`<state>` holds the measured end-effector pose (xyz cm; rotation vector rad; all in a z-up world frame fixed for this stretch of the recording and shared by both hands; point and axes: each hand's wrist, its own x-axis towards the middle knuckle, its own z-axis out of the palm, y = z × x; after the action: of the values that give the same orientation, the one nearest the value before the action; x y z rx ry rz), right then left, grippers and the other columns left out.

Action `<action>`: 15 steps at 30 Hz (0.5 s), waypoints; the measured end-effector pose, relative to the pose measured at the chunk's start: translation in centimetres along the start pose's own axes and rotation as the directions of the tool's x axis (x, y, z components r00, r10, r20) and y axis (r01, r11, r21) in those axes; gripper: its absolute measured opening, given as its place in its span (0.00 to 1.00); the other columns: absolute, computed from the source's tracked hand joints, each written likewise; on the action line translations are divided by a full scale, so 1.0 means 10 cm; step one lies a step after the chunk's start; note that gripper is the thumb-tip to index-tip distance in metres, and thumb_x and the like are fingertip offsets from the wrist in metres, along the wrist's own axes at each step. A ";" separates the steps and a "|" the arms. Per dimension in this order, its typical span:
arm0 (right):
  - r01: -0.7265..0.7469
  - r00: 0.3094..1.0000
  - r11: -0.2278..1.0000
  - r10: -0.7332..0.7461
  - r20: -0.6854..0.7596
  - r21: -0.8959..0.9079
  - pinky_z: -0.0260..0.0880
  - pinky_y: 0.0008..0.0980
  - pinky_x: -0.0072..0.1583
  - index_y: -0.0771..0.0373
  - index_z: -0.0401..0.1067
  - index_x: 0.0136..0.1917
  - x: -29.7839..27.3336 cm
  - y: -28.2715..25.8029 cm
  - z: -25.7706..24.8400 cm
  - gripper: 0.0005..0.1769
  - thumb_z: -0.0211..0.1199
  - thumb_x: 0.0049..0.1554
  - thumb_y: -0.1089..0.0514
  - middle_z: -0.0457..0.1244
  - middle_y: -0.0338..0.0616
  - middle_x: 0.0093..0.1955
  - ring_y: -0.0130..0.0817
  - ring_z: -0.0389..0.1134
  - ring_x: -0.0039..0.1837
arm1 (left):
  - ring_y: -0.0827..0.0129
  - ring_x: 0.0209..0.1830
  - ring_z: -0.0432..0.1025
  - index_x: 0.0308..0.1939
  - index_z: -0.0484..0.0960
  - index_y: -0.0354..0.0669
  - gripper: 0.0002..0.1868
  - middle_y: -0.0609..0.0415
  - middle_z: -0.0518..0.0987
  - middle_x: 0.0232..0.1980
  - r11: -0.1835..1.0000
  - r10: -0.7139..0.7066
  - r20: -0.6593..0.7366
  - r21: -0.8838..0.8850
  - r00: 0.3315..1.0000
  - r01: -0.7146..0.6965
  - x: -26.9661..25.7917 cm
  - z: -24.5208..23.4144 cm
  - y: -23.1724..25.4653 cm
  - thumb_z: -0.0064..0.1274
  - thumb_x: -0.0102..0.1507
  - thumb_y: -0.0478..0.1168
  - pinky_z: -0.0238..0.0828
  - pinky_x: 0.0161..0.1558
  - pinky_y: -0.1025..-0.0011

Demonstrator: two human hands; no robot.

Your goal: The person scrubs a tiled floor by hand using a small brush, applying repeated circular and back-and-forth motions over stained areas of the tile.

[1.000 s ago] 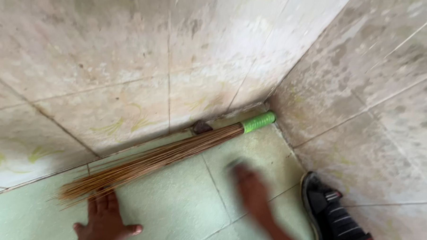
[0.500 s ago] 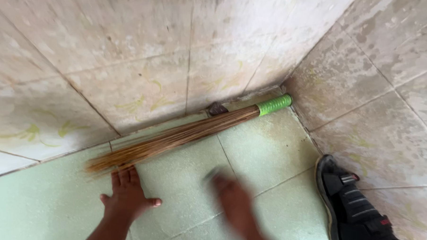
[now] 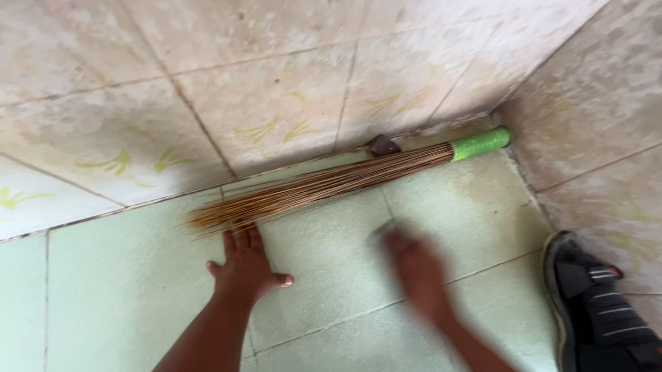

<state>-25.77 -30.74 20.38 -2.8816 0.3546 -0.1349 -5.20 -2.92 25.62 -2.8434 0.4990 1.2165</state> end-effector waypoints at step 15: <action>0.088 0.994 0.996 -0.089 0.067 0.008 0.63 0.47 0.65 0.58 0.70 0.69 -0.02 -0.47 -0.27 0.21 0.54 0.63 0.59 0.61 0.46 0.73 0.44 0.63 0.67 | 0.52 0.85 0.21 0.81 0.25 0.47 0.77 0.51 0.23 0.86 1.000 0.018 0.016 0.015 1.000 -0.018 0.01 -0.04 0.06 0.66 0.51 0.73 0.45 0.72 0.31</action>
<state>-25.22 -26.87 24.14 -2.8892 0.2139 -0.0540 -5.02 -3.60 25.87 -2.8207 0.5317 1.2320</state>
